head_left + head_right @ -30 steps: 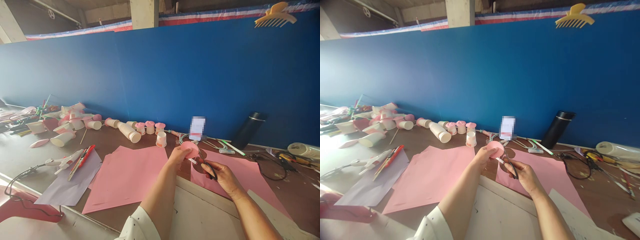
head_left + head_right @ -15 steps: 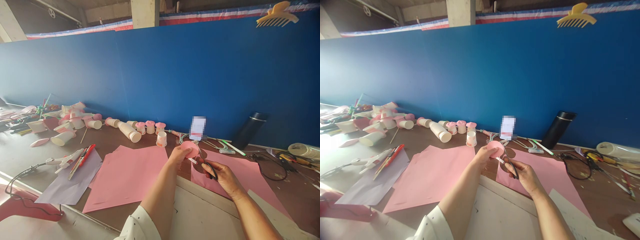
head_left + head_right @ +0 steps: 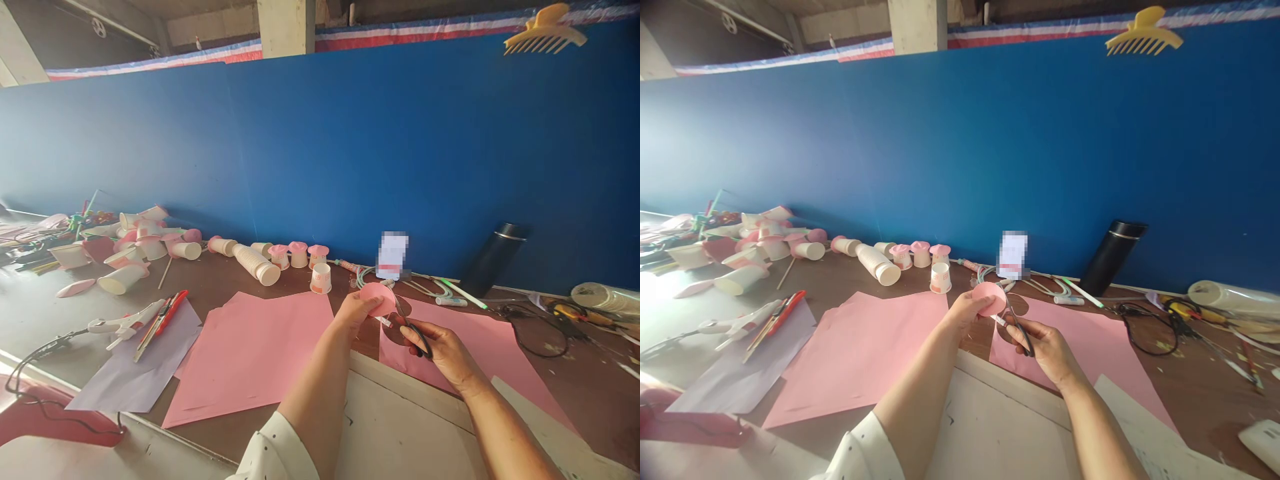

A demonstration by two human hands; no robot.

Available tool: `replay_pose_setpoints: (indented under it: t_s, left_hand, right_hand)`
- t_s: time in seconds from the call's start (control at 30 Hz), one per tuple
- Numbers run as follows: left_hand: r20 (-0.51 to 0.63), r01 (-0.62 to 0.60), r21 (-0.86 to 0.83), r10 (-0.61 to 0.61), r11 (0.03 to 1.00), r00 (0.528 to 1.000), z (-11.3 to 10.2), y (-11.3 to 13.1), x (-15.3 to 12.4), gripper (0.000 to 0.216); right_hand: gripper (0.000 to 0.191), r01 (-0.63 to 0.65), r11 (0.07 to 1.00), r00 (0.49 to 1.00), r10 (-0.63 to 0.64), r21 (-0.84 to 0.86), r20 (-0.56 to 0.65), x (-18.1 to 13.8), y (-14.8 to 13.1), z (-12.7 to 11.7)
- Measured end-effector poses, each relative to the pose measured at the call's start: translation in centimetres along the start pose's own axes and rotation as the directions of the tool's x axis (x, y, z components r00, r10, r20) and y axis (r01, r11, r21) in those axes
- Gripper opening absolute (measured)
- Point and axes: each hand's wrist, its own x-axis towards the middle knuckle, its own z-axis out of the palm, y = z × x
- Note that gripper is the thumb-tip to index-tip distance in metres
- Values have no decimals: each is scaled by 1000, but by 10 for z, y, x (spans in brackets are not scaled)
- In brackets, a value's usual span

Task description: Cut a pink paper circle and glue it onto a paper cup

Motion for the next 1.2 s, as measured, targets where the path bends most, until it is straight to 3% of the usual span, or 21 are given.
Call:
replay_pose_setpoints:
  t_s: [0.87, 1.2]
  left_hand:
    - [-5, 25, -36, -25, 999, 1000, 2, 4, -4, 39]
    - [-11, 24, -59, -25, 998, 1000, 2, 3, -4, 46]
  right_hand:
    - [53, 16, 999, 999, -17, -29, -30, 1, 1, 0]
    - [51, 23, 999, 1000, -24, -47, -20, 3, 6, -2]
